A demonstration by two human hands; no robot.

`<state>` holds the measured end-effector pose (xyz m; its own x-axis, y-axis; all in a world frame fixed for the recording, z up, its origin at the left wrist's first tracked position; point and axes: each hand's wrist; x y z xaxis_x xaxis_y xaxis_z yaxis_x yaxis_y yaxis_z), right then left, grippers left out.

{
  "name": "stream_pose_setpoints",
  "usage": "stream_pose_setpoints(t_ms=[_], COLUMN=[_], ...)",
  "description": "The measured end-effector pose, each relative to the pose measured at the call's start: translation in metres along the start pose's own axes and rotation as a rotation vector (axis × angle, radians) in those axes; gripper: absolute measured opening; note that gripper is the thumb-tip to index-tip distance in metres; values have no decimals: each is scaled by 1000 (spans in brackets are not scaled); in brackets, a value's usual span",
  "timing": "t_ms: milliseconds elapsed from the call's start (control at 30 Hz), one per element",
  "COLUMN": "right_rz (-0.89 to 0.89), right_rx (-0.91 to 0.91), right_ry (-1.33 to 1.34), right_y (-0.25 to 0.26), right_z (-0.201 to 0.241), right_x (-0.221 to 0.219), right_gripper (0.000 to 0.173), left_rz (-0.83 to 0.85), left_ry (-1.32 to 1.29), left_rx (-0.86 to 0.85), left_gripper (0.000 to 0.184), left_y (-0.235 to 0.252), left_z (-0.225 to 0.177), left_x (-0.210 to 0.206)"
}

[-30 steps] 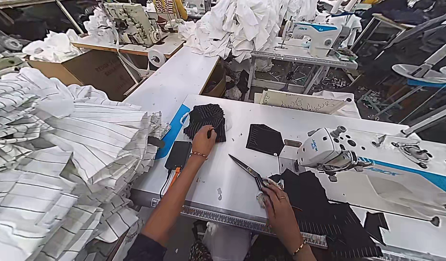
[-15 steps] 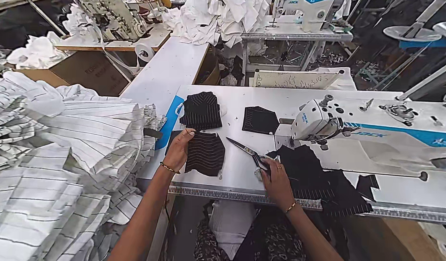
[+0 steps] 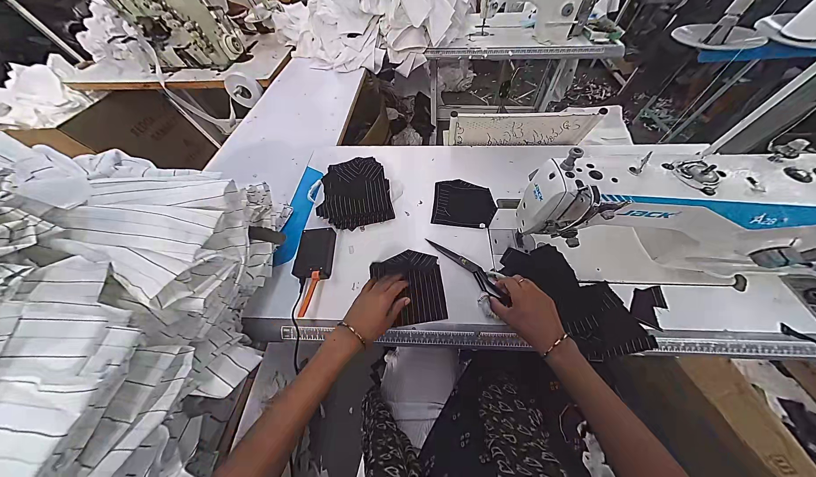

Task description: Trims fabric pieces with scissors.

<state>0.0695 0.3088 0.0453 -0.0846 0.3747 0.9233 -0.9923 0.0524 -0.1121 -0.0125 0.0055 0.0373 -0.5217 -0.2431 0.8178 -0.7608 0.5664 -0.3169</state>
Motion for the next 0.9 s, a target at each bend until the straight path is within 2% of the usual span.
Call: stream_pose_setpoints(t_ms=[67, 133, 233, 300, 333, 400, 533, 667, 800, 833, 900], right_rz=[159, 209, 202, 168, 144, 70, -116, -194, -277, -281, -313], right_rx=[-124, -171, -170, -160, -145, -149, -190, -93, 17, 35, 63], right_ry=[47, 310, 875, 1049, 1080, 1086, 1007, 976, 809, 750, 634], right_y=[-3, -14, -46, -68, -78, -91, -98, -79, -44, -36, -23], right_z=[-5, -17, -24, -14, -9, -2, 16, 44, 76, 83, 90], right_x=[20, 27, 13, 1, -6, -19, -40, -46, -49, -49, -49], right_gripper=[38, 30, 21, 21, 19, 16, 19, 24, 41, 39, 23], left_rz=[-37, -53, -25, 12, 55, 117, 123, 84, -172, -254, -447], left_ry=[36, 27, 32, 33, 33, 18, -85, -125, -102, -117, -185], left_rx=[20, -8, -72, -117, -128, -160, -216, -212, -376, -400, -372], left_gripper=[53, 63, 86, 96, 95, 82, 40, 32, 24, 22, 20], left_y=[-2, -8, -10, -6, -5, -2, -7, -7, -3, -2, -4], left_z=[5, 0, -15, -23, -25, -26, -15, -15, -24, -27, -30], left_x=[-15, -27, -39, -41, -38, -26, -9, 1, -3, -5, -7])
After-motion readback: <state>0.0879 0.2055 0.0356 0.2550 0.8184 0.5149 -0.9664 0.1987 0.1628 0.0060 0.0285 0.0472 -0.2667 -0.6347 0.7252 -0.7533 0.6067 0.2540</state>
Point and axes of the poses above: each hand's wrist, its own y-axis towards the middle knuckle, its own x-axis out of the back of the hand, z = x × y, and after that the axes turned 4 degrees about x, right-handed
